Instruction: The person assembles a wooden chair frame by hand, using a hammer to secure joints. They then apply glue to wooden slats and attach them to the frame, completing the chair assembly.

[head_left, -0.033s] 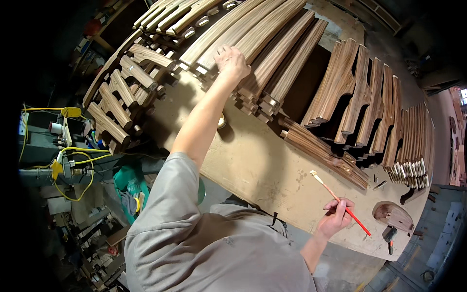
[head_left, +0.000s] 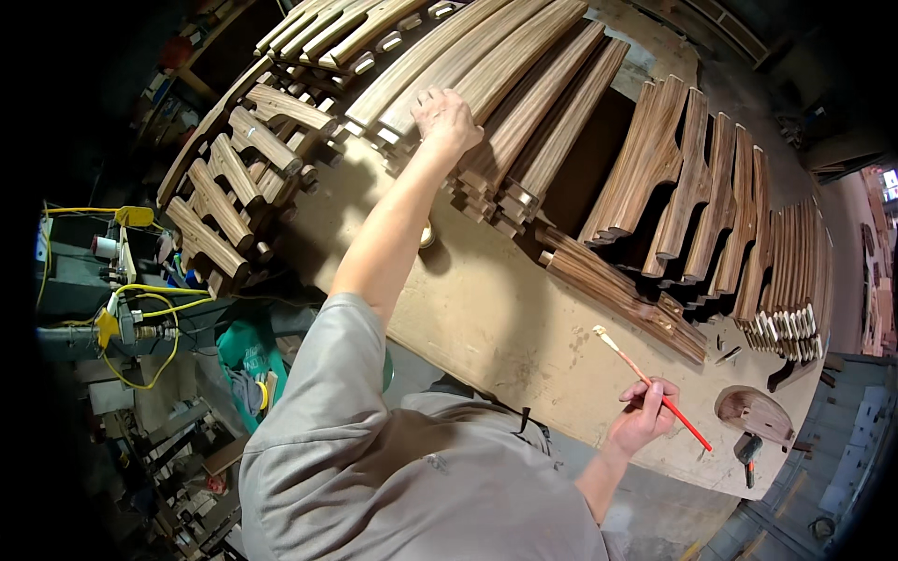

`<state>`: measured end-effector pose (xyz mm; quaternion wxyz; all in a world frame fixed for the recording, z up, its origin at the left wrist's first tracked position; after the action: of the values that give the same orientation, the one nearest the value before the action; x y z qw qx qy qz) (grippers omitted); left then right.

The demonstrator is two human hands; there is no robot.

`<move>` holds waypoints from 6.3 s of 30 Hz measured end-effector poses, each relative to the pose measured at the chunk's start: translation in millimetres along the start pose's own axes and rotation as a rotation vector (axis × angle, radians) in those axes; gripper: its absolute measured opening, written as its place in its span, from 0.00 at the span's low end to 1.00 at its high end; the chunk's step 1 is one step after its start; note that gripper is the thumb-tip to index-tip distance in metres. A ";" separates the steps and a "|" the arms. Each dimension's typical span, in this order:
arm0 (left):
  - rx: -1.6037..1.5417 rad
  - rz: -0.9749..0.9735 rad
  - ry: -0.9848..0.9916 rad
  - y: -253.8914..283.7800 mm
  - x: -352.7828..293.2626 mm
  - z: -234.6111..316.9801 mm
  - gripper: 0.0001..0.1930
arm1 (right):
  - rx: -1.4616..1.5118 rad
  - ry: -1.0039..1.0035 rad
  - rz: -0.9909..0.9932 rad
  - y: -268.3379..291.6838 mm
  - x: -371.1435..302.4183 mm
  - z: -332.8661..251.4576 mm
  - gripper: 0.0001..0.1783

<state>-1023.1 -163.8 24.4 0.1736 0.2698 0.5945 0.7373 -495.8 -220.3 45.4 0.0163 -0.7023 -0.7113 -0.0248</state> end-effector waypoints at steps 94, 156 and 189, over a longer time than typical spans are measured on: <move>-1.469 -1.086 0.261 17.0 -157.7 -128.5 0.29 | 0.152 -0.162 -0.171 -113.4 -71.3 43.9 0.18; -1.772 -0.964 0.269 79.0 -547.0 -304.4 0.52 | 0.273 0.030 -1.005 -206.8 -125.5 -38.2 0.08; -3.232 -1.388 0.721 34.9 -600.0 -255.4 0.55 | 0.054 -0.139 -1.125 -247.5 -150.5 29.2 0.04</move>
<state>-698.6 -718.0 -94.2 -0.3596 0.5808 0.6437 -0.3450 -740.9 -371.9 4.4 -0.0281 -0.2147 -0.9757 0.0348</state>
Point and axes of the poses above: each hand's wrist, its own x-axis towards the middle knuckle, its own y-axis out of the back of the hand, z = x × y, the point moved 4 cm from there along x, towards the middle knuckle, and after that the axes turned 7 degrees about -x, right-handed, at the moved point
